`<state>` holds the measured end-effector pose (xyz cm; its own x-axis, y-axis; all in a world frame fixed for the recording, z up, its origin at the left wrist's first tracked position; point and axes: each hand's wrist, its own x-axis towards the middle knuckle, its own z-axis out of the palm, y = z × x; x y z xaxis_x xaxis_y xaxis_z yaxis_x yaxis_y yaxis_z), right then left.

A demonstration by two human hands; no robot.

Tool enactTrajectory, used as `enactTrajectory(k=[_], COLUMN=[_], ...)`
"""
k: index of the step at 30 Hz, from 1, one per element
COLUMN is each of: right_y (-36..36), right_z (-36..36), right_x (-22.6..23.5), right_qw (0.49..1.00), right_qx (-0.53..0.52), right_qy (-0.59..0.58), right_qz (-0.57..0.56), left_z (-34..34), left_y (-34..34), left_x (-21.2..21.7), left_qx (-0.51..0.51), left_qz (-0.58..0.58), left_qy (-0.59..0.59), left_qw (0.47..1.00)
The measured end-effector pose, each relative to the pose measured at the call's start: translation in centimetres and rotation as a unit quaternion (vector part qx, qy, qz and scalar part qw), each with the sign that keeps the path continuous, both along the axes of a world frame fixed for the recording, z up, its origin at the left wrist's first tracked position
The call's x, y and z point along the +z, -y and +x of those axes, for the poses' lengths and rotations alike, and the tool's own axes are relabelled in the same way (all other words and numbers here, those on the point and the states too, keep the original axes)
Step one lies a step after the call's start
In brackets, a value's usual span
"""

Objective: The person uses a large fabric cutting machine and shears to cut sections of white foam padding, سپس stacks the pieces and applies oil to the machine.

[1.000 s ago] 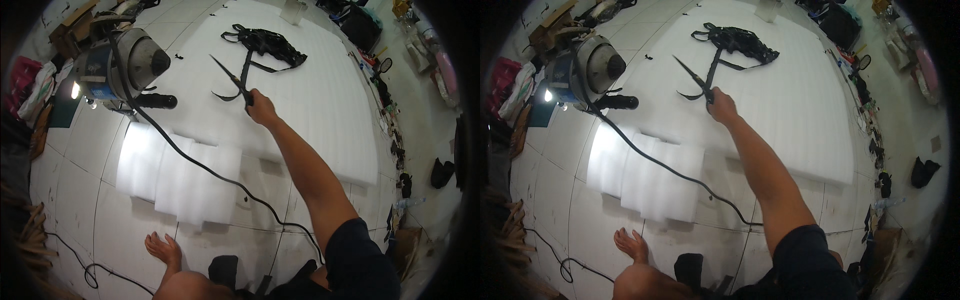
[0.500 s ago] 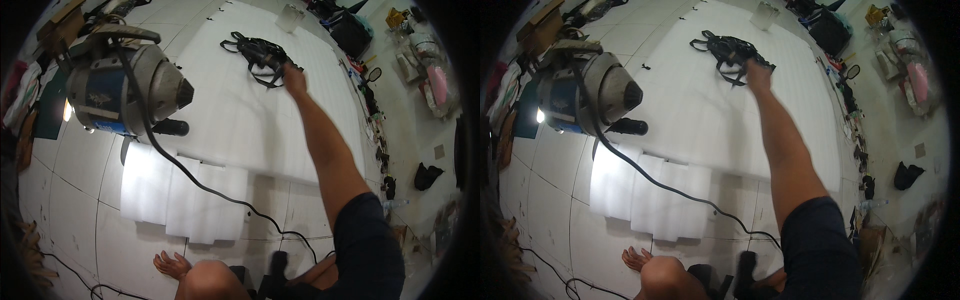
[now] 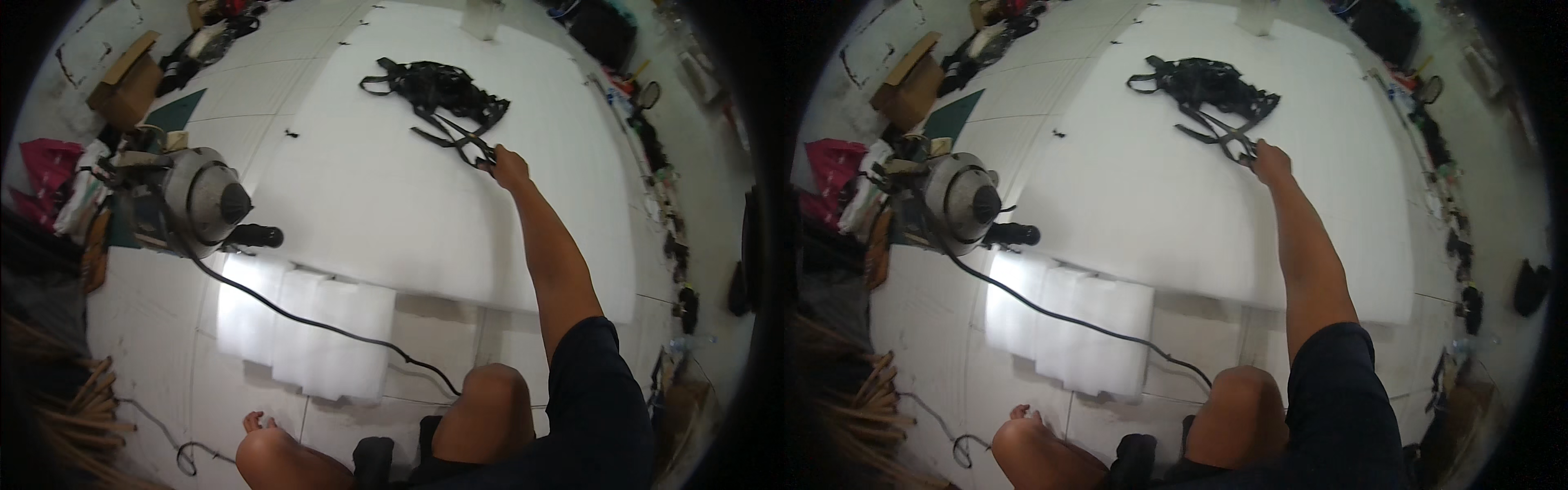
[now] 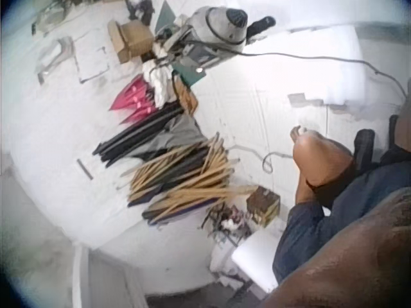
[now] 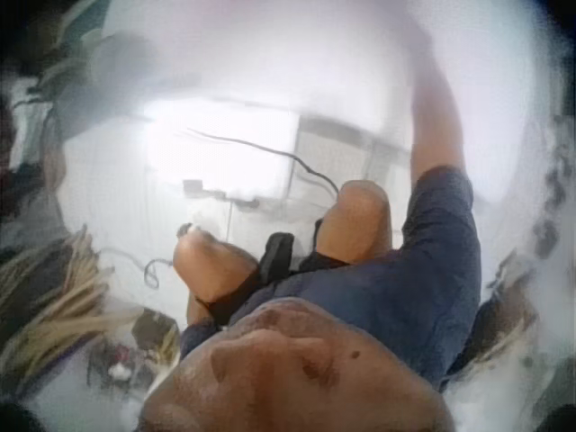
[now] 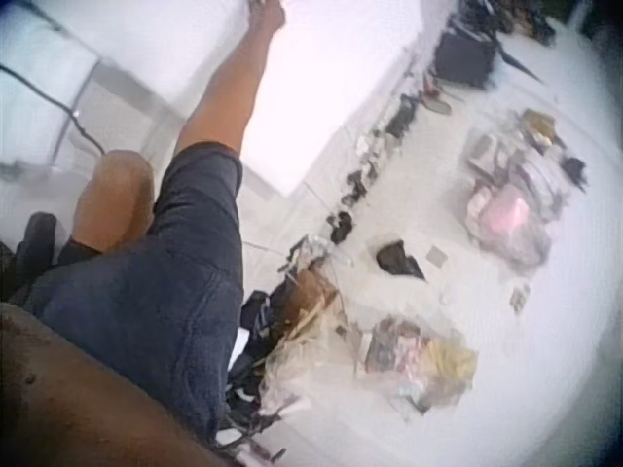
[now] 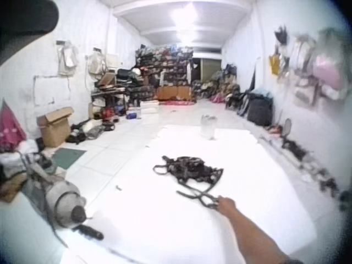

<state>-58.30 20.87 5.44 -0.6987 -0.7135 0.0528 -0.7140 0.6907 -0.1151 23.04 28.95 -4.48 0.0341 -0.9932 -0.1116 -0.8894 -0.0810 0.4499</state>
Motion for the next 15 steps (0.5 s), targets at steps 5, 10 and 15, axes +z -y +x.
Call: enactTrajectory(k=[5, 10, 15], right_y=[-2.2, -2.8, -5.0], right_z=[-3.2, -3.2, -6.2], right_x=[-5.6, -5.5, -7.2], right_qw=[0.995, 0.982, 0.989], right_qx=[-0.03, 0.025, 0.095], right_qy=[0.084, 0.182, 0.111], right_qz=[0.04, 0.046, 0.017], left_z=[10.4, 9.0, 2.5], left_y=[5.5, 10.0, 17.6], left_x=[13.1, 23.3, 20.3], left_qx=[0.04, -0.004, -0.126], left_qz=[0.041, 0.108, 0.152], left_qy=[0.07, 0.136, 0.066], left_qw=[0.996, 0.985, 0.978])
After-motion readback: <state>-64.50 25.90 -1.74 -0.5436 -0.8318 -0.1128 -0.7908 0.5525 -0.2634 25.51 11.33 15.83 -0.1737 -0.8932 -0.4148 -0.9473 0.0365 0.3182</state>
